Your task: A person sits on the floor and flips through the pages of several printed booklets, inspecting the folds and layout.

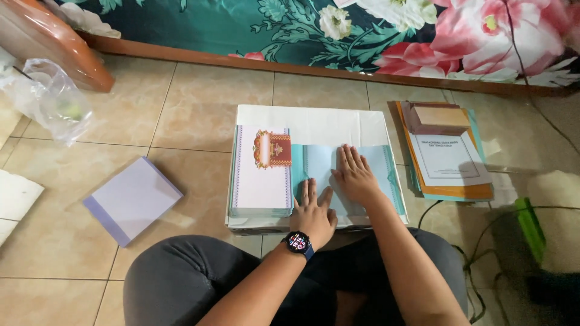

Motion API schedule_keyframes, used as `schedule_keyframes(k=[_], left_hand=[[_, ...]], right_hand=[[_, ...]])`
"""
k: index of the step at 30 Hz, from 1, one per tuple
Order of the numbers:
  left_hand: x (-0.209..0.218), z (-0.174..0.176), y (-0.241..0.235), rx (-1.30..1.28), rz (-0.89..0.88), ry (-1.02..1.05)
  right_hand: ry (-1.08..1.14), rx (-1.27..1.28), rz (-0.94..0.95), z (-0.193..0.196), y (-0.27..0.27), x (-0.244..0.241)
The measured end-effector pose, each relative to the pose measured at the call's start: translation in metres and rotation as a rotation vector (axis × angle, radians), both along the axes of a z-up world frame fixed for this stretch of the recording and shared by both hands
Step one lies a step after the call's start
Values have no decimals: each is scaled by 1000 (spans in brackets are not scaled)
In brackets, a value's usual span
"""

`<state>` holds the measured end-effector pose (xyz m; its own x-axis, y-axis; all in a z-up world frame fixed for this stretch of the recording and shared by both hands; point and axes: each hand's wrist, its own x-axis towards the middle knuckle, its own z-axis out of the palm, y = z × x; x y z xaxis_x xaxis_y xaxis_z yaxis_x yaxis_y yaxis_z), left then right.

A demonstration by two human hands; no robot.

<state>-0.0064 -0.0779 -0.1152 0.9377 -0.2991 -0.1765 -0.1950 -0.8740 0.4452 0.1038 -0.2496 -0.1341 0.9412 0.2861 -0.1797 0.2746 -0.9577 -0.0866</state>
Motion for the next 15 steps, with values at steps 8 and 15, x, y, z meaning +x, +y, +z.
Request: schedule_keyframes(k=[8, 15], left_hand=[[3, -24, -5, 15, 8, -85], [3, -26, -11, 55, 51, -75]], right_hand=[[72, -23, 33, -14, -38, -25], [-21, -12, -256, -5, -51, -3]])
